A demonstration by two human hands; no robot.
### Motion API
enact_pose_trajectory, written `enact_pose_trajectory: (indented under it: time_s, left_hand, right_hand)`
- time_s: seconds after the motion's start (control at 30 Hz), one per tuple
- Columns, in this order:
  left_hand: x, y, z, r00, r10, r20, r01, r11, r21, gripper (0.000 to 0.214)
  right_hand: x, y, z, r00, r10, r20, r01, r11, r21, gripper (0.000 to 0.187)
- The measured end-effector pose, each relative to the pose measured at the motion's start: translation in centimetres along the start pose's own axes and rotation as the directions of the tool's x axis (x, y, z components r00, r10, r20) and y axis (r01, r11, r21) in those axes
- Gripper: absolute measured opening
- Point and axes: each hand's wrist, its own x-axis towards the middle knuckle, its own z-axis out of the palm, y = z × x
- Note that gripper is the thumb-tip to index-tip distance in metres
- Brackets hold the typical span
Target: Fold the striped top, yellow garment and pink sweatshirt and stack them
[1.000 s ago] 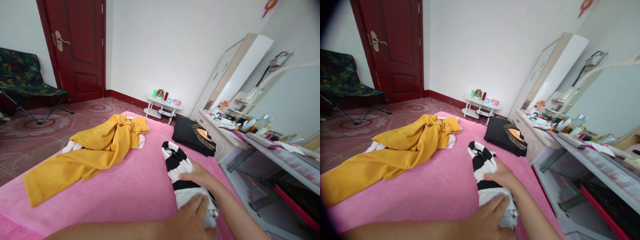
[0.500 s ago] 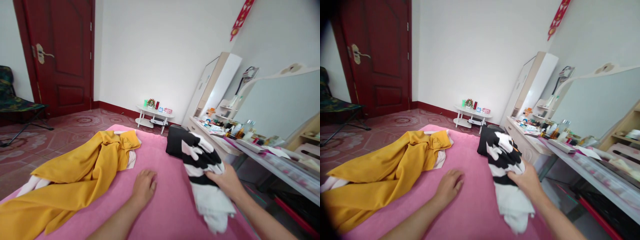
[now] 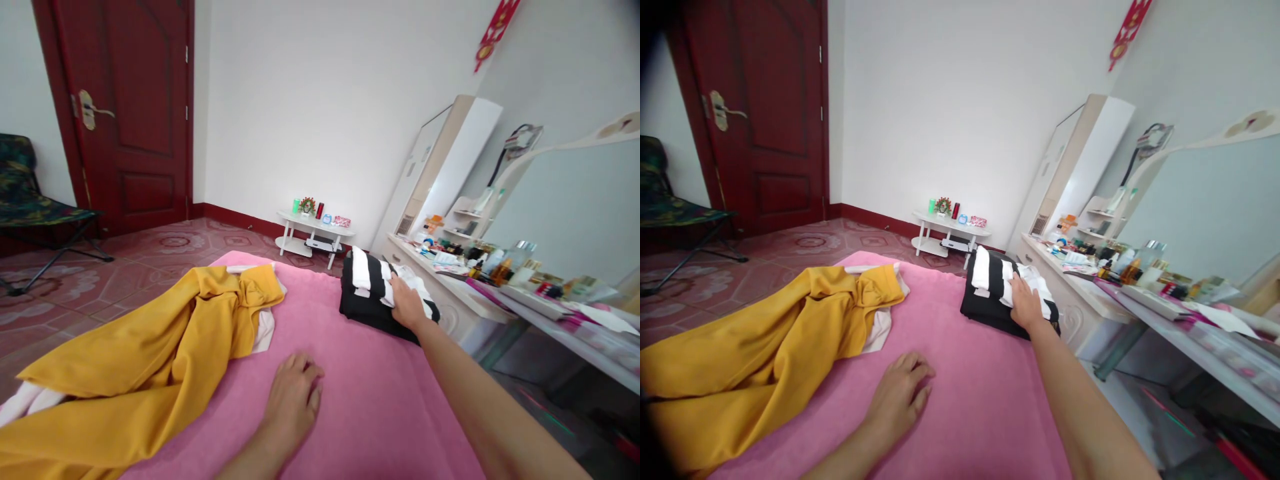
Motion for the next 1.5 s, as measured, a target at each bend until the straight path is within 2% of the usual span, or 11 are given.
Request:
enact_pose_trajectory:
  time_s: [0.13,0.27,0.37,0.47,0.53,0.67,0.8,1.0,1.2,1.37,1.5]
  left_hand:
    - [0.0,0.1,0.0,1.000,-0.001,0.001,0.001,1.000,0.010,0.025]
    - [0.0,0.3,-0.1,1.000,-0.003,0.000,0.003,1.000,0.008,0.026]
    - [-0.1,0.3,-0.2,1.000,-0.004,0.001,0.004,1.000,0.010,0.025]
    - [-0.1,0.3,-0.2,1.000,-0.006,0.000,0.006,1.000,0.009,0.024]
    - [-0.1,0.2,-0.2,1.000,-0.005,-0.001,0.005,1.000,0.006,0.025]
    - [-0.1,0.0,-0.1,1.000,-0.012,0.006,0.012,1.000,0.002,0.026]
    - [-0.1,-0.1,-0.1,1.000,-0.011,0.018,0.011,1.000,-0.011,0.026]
    - [0.0,-0.1,-0.3,1.000,-0.006,0.001,0.006,0.999,-0.040,0.024]
    - [0.2,0.0,-0.3,1.000,-0.021,-0.019,0.020,0.999,-0.047,0.023]
    - [0.3,-0.1,-0.4,0.999,-0.032,-0.004,0.032,0.998,-0.050,0.021]
    - [0.3,-0.3,-0.5,0.999,-0.033,0.000,0.033,0.998,-0.053,0.020]
  right_hand:
    - [-0.8,-0.2,-0.2,0.994,0.061,0.086,-0.079,0.972,0.220,0.073]
    - [1.7,1.0,-5.8,0.979,0.105,0.173,-0.183,0.821,0.541,0.054]
    - [5.3,0.5,-10.5,0.966,0.246,-0.076,-0.166,0.820,0.547,0.054]
    - [8.5,-1.7,-12.3,0.834,0.355,-0.423,-0.157,0.887,0.434,0.051]
    - [9.1,-3.9,-10.8,0.762,0.368,-0.533,-0.193,0.915,0.355,0.056]
    - [7.0,-8.5,-3.3,0.945,0.250,-0.213,-0.210,0.959,0.191,0.058]
    - [5.9,-9.5,1.3,0.982,0.191,-0.015,-0.189,0.978,0.093,0.059]
    - [7.3,-7.1,-1.5,0.986,0.086,0.145,-0.107,0.984,0.142,0.064]
    - [4.0,-4.4,-1.5,0.882,0.351,-0.314,-0.288,0.930,0.230,0.059]
    - [3.1,-1.8,-0.1,0.907,0.376,0.193,-0.419,0.855,0.304,0.066]
    - [2.0,-4.5,-2.3,0.918,0.396,-0.022,-0.373,0.881,0.290,0.066]
